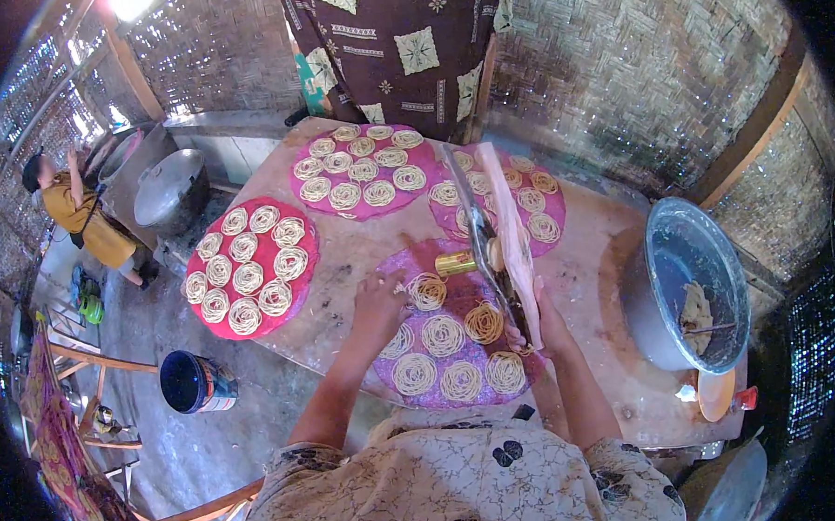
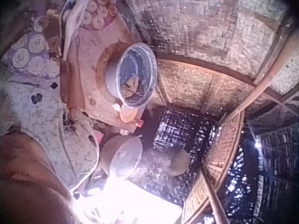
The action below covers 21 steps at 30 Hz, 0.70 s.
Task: The person uses a wooden extruder to pipe spiral-shaped dough onto pink plastic sheets and refills the tool with more dough from a metal bowl using a spatula.
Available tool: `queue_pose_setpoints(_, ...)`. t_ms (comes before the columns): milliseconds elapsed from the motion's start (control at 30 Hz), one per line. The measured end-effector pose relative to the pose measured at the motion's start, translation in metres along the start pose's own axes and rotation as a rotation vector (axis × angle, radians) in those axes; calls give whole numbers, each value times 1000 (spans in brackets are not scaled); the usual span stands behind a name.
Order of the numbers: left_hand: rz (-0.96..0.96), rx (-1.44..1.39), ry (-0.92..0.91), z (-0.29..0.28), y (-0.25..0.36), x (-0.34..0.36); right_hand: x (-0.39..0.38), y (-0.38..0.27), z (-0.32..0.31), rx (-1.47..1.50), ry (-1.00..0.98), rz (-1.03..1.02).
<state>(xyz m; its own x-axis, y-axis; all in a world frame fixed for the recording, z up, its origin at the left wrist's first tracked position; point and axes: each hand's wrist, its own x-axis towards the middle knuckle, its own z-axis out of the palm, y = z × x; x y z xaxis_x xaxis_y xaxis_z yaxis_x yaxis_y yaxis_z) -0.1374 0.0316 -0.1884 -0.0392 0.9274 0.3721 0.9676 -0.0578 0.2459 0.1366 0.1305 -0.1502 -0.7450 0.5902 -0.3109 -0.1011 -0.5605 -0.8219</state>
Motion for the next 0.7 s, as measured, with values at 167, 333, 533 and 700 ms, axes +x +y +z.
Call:
queue_pose_setpoints(167,15,66,52,24,-9,5,-4,-1,3,-13,7,-8)
queue_pose_setpoints(333,-2,-86,74,8,2,16,-14,-7,3,14,7,-35)
queue_pose_setpoints(533,-48,-175,77,37,-23,16,-24,-11,6,53,0,-77)
queue_pose_setpoints(700,-78,-84,70,3,-22,23,-32,-13,8,81,24,-109)
